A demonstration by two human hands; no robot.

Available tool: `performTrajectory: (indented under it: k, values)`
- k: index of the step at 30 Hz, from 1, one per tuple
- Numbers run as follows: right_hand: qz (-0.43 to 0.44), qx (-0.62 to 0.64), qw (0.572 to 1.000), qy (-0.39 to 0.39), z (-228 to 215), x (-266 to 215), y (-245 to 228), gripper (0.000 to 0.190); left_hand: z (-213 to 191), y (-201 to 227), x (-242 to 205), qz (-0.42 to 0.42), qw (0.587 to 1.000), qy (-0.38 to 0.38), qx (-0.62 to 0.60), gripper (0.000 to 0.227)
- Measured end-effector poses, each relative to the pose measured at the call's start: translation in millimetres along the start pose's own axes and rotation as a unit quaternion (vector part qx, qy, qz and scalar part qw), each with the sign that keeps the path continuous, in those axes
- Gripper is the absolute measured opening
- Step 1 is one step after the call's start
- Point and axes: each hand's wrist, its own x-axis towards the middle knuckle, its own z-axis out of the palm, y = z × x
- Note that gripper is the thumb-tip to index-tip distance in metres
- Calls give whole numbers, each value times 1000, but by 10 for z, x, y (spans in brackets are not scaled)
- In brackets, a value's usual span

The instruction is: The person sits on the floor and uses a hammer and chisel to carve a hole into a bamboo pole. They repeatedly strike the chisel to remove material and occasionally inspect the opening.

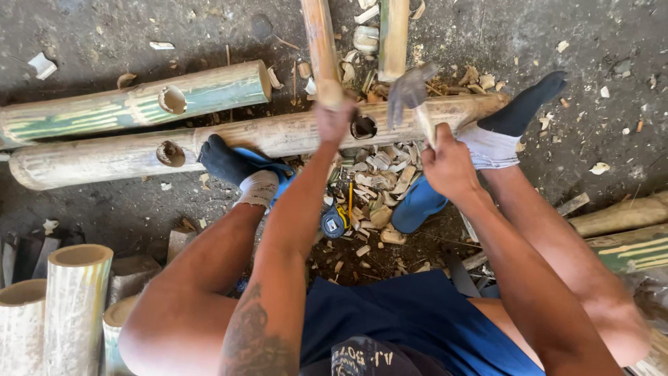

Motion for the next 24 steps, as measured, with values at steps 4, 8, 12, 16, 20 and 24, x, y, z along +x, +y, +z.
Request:
performTrajectory:
  k: [4,8,12,16,20,24]
  values:
    - [-29,77,995,58,-148,-114,-88,19,-206,333,344,-24,1000,-2,20,28]
    - [-14,96,993,74,-213,-220,-235,18,136,795,393,75,985,-128,-87,47]
    - [-20,115,990,75,-270,-279,-334,22,443,1012,187,66,962,-238,-113,40]
    - [-32,93,992,80,-384,-362,-340,18,496,978,63,35,965,-257,-45,40]
    - [-7,89,993,82,-498,-380,-429,14,454,950,36,78,961,-265,-4,36]
    - [-48,98,989,99,-615,-380,-581,14,425,931,25,49,963,-265,-10,38]
